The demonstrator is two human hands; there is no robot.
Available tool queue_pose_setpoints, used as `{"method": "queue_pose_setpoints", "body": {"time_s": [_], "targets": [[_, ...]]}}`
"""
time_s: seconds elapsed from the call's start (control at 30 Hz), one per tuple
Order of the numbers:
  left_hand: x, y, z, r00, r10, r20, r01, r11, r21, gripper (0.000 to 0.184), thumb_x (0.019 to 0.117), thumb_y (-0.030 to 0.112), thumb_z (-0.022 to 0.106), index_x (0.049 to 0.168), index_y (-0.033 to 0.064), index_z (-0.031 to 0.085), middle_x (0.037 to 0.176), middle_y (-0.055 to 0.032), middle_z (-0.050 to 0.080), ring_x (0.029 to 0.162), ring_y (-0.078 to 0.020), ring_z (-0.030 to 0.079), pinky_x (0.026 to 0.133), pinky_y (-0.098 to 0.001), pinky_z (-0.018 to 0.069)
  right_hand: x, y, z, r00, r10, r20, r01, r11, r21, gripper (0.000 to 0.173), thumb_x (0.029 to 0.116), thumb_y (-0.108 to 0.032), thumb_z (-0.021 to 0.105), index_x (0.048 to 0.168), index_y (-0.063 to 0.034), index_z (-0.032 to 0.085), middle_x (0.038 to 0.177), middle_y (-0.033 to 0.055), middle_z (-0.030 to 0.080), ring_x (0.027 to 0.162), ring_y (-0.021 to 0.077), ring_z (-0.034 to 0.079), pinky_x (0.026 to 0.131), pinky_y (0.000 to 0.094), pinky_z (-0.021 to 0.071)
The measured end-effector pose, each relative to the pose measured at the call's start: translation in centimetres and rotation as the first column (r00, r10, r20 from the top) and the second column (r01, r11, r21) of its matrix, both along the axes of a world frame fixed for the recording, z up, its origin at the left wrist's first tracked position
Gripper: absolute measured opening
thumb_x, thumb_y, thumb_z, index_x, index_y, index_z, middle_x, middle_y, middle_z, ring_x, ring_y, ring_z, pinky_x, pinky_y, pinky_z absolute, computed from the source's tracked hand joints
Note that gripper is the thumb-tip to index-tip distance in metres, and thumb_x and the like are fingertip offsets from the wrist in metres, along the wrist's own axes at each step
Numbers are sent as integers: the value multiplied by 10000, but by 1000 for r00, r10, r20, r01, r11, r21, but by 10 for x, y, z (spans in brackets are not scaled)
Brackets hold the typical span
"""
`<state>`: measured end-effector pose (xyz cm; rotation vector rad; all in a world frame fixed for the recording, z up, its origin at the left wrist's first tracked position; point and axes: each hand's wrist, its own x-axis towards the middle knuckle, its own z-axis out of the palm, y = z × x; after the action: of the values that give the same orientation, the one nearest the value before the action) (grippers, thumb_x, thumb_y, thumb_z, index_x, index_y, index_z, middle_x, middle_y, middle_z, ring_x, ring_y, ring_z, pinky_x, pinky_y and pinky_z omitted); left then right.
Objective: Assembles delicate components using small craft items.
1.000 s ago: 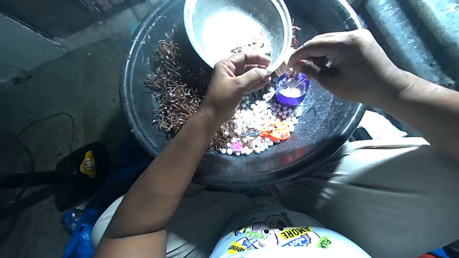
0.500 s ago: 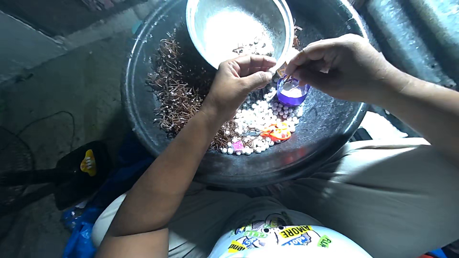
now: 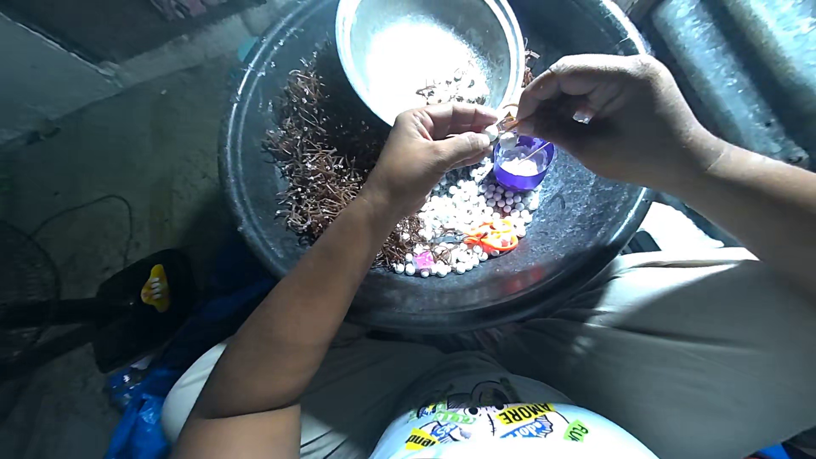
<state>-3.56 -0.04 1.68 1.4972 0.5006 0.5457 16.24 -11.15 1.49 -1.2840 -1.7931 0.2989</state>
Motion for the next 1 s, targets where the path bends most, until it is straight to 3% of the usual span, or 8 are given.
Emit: {"method": "queue_pose_setpoints", "body": {"time_s": [0.4, 0.73, 1.0], "targets": [[0, 0, -3, 999, -21, 35, 20, 1000, 21, 169, 908, -100, 638, 1030, 0, 701, 902, -7, 727, 773, -59, 696, 755, -221, 605, 0, 2, -2, 998, -11, 59, 9, 999, 32, 112, 984, -107, 621, 1014, -27, 694, 942, 2, 643, 820, -43, 595, 755, 117, 510], [0, -1, 0, 999, -44, 10, 44, 999, -27, 137, 1005, -14, 570, 1017, 11, 704, 838, 13, 717, 748, -51, 696, 750, -213, 603, -4, -1, 2, 970, -86, 229, 62, 992, 111, 163, 1006, -108, 573, 1012, -18, 708, 905, 55, 609, 795, 16, 551, 718, 146, 453], [1, 1, -3, 997, -76, 25, 75, 997, 22, 158, 1021, -24, 548, 1109, -2, 677, 960, 1, 708, 826, -53, 692, 803, -219, 598, 0, 2, -1, 998, -16, 54, 15, 1000, 27, 119, 991, -112, 618, 1016, -28, 698, 947, 2, 626, 811, -48, 582, 746, 110, 502]]}}
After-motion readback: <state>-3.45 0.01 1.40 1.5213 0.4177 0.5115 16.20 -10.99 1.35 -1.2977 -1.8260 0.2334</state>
